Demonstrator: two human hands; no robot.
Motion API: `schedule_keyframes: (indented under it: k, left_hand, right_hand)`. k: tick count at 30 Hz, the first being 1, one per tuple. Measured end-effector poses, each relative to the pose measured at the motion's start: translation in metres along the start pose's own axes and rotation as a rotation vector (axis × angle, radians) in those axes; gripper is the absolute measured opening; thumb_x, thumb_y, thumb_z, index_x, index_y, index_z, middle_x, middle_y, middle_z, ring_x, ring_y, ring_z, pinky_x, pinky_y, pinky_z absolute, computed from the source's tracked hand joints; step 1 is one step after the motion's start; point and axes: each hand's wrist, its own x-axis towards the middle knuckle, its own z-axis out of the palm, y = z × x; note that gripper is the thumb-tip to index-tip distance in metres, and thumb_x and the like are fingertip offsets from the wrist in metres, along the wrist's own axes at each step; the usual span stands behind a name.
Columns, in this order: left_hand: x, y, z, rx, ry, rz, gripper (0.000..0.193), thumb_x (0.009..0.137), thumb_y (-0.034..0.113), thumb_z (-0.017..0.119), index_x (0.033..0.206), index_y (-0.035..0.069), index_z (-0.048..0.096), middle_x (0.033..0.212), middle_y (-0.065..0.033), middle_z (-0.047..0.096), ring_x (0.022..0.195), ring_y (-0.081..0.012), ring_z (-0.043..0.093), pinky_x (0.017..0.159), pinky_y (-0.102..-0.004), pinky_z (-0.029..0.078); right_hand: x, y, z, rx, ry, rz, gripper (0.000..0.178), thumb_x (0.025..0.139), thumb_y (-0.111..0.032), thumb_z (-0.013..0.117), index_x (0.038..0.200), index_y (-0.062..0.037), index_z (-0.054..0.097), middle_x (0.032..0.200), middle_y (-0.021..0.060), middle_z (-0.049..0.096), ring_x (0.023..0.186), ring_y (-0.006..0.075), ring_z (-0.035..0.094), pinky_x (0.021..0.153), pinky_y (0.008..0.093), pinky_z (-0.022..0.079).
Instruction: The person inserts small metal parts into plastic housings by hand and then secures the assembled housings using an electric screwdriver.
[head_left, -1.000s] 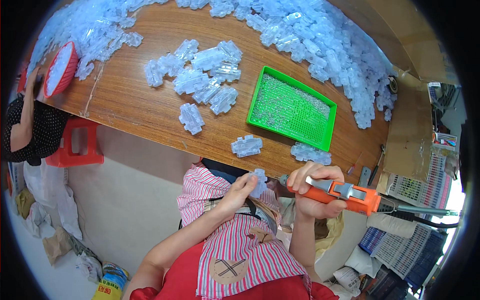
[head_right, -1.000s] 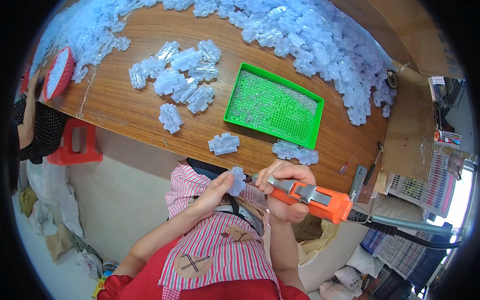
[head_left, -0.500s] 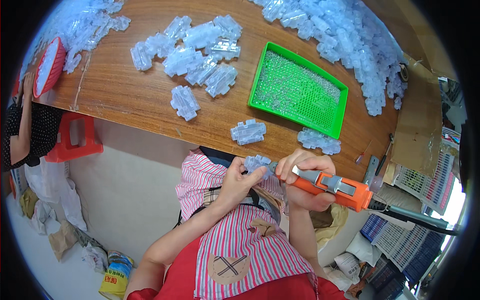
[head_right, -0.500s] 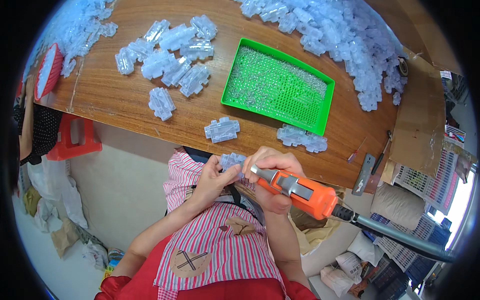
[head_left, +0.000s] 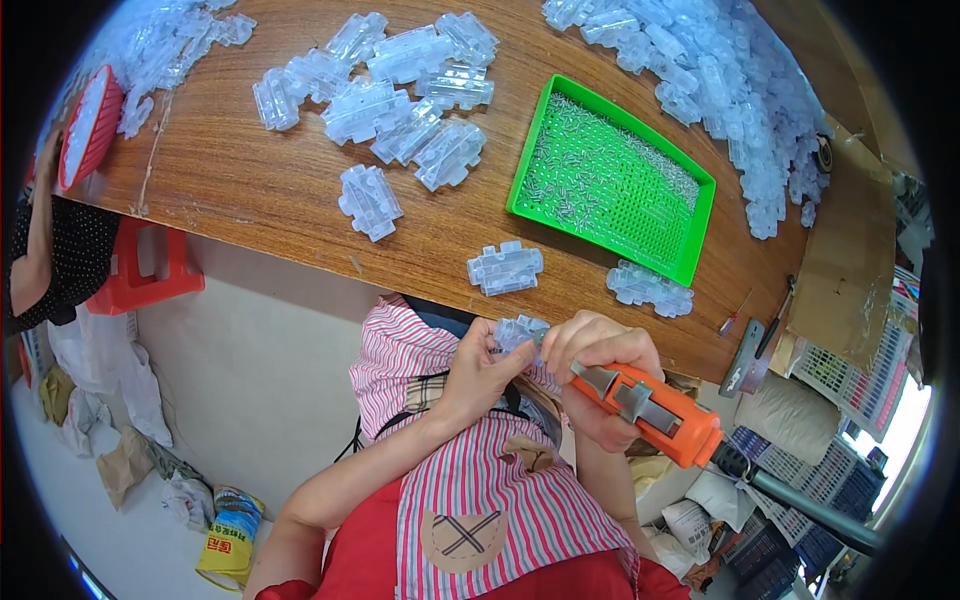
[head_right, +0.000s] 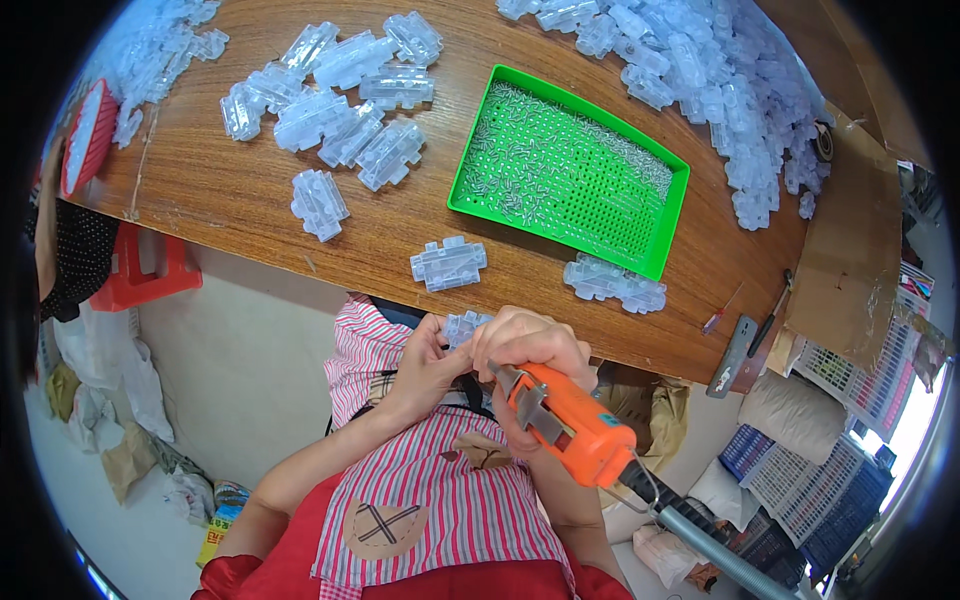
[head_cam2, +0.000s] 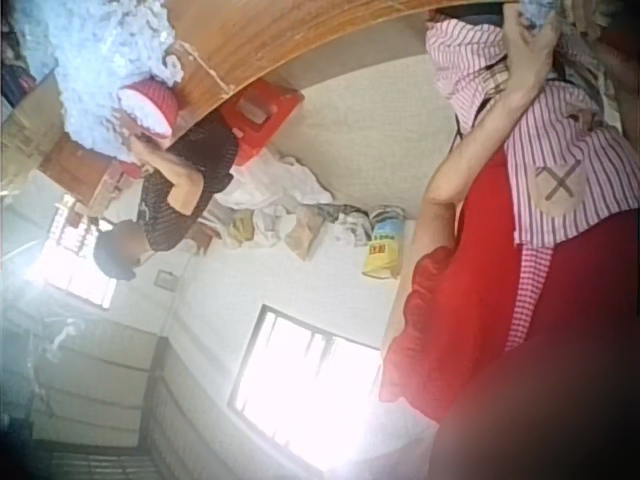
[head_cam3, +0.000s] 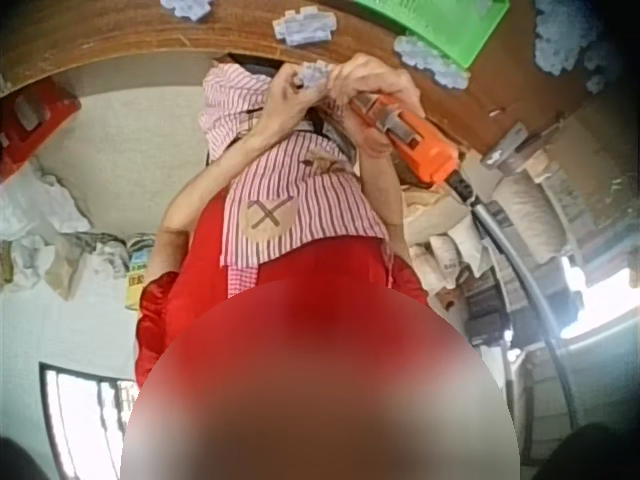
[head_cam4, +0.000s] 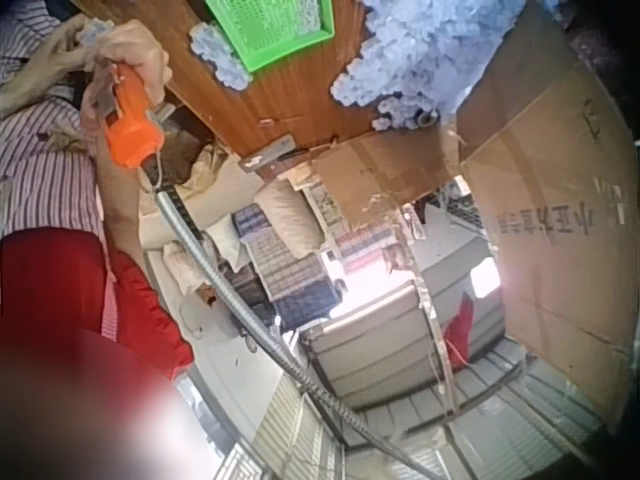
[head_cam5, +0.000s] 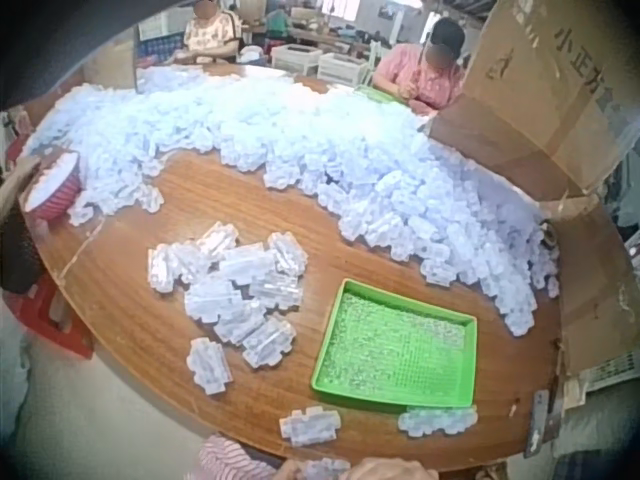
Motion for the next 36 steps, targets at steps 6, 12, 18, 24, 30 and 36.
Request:
schedule_keyframes:
  k: [6, 12, 18, 24, 30, 36]
  left_hand:
    - [0.003, -0.004, 0.001, 0.047, -0.013, 0.060, 0.026, 0.088, 0.004, 0.062, 0.106, -0.002, 0.044, 0.097, -0.0095, 0.061, 0.083, -0.0093, 0.060, 0.073, -0.0218, 0.052]
    - [0.000, 0.009, 0.012, 0.129, 0.073, -0.055, 0.029, 0.087, 0.012, 0.067, 0.104, 0.001, 0.047, 0.087, -0.0051, 0.063, 0.077, -0.0082, 0.060, 0.068, -0.0222, 0.050]
    - [-0.005, 0.014, 0.004, -0.118, 0.142, -0.160, 0.032, 0.085, 0.009, 0.068, 0.105, 0.004, 0.045, 0.101, -0.0075, 0.061, 0.091, -0.0140, 0.063, 0.082, -0.0252, 0.053]
    - [0.002, 0.009, 0.002, -0.166, 0.111, -0.063, 0.033, 0.084, 0.005, 0.067, 0.100, 0.005, 0.038, 0.099, -0.0095, 0.059, 0.087, -0.0152, 0.062, 0.078, -0.0288, 0.055]
    - [0.004, 0.005, 0.003, -0.172, 0.123, -0.010, 0.034, 0.082, 0.000, 0.068, 0.098, 0.004, 0.038, 0.094, -0.0079, 0.058, 0.081, -0.0100, 0.060, 0.071, -0.0225, 0.051]
    - [0.002, 0.003, 0.003, -0.151, 0.136, 0.035, 0.035, 0.081, -0.002, 0.069, 0.097, 0.004, 0.038, 0.091, -0.0065, 0.058, 0.081, -0.0089, 0.059, 0.072, -0.0212, 0.050]
  right_hand:
    - [-0.002, 0.006, -0.001, -0.104, -0.077, -0.094, 0.068, 0.073, -0.060, 0.070, 0.097, 0.0018, 0.052, 0.068, 0.0093, 0.055, 0.058, 0.0187, 0.052, 0.053, 0.0327, 0.046]
    - [0.005, -0.009, -0.007, 0.100, 0.094, 0.015, 0.074, 0.078, -0.069, 0.057, 0.099, 0.0019, 0.051, 0.062, 0.0073, 0.052, 0.056, 0.0186, 0.052, 0.050, 0.0323, 0.046]
    - [0.013, -0.039, -0.015, 0.071, 0.095, -0.117, 0.078, 0.076, -0.072, 0.055, 0.100, 0.0021, 0.050, 0.063, 0.0066, 0.052, 0.056, 0.0170, 0.052, 0.050, 0.0306, 0.046]
    - [0.003, -0.015, -0.011, 0.032, 0.119, -0.085, 0.076, 0.078, -0.072, 0.052, 0.096, 0.0014, 0.050, 0.063, 0.0071, 0.052, 0.056, 0.0184, 0.051, 0.049, 0.0313, 0.046]
    - [0.001, -0.007, -0.013, 0.008, 0.101, -0.049, 0.072, 0.077, -0.070, 0.056, 0.094, -0.0002, 0.050, 0.063, 0.0073, 0.052, 0.057, 0.0189, 0.052, 0.051, 0.0318, 0.046]
    - [-0.001, -0.001, -0.008, 0.022, 0.028, -0.073, 0.069, 0.075, -0.066, 0.063, 0.094, -0.0012, 0.048, 0.066, 0.0093, 0.054, 0.060, 0.0196, 0.052, 0.053, 0.0316, 0.045]
